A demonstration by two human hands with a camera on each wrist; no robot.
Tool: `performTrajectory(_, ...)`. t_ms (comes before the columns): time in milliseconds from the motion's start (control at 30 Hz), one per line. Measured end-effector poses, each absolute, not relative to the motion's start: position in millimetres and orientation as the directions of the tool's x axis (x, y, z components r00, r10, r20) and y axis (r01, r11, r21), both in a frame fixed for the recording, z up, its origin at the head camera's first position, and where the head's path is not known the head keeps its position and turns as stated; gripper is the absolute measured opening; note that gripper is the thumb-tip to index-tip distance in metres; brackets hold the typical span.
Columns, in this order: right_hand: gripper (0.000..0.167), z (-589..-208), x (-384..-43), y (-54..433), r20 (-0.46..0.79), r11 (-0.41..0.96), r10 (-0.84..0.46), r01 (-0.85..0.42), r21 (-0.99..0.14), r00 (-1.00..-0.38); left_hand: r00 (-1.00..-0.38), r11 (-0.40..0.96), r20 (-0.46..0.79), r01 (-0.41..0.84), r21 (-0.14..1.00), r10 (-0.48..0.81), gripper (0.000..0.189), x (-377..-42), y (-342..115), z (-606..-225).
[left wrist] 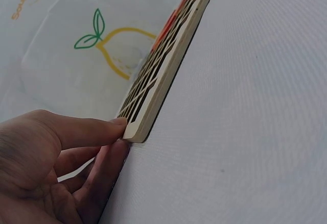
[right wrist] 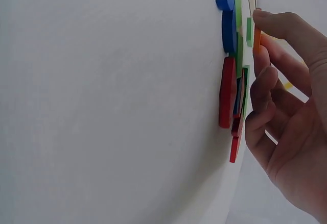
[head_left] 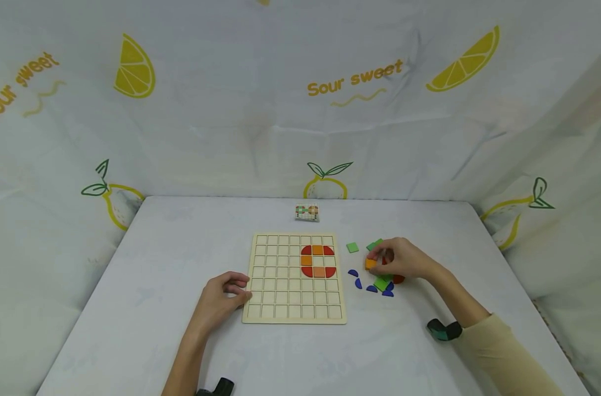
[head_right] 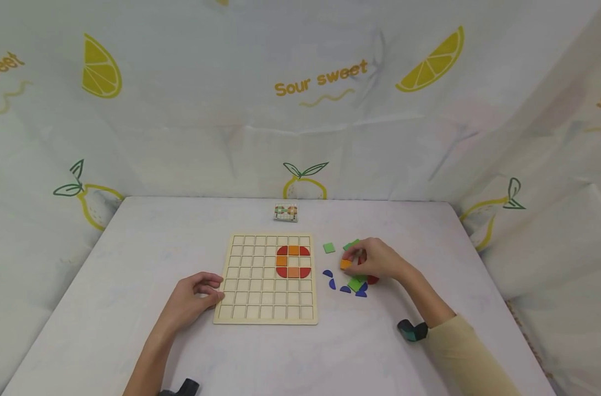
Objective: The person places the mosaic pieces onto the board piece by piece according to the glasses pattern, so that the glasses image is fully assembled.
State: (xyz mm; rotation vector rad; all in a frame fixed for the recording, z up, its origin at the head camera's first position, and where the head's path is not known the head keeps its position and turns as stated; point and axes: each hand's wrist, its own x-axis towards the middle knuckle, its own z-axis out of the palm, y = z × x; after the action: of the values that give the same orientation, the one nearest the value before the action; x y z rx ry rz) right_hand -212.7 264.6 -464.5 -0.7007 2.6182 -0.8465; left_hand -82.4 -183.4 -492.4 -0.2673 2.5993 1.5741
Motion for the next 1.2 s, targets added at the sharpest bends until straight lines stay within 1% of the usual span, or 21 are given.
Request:
performTrajectory(300,0.026,-457,-215,238,-0.071,0.647,-0.57,-0.394,-0.653,-0.819,-0.979,0.462,-0.17,-0.202,0.864,-0.111,0.031,-82,-183,-493)
performTrajectory(533,0.023,-458,-220,211,-0.07,0.611,-0.614,-0.417,-0.672,-0.787,-0.979,0.463,-0.17,-0.202,0.863,-0.109,0.031,-82,-183,-492)
performTrajectory(800,0.025,-459,-223,187,-0.085,0.65,-0.621,-0.452,-0.612,-0.779,-0.98,0.467,-0.164,-0.197,0.862,-0.11,0.031,-83,-182,-493)
performTrajectory(1200,0.016,-459,-223,178,-0.116,0.671,-0.626,-0.456,-0.585,-0.772,-0.979,0.473,-0.173,-0.206,0.857,-0.112,0.032,-84,-183,-496)
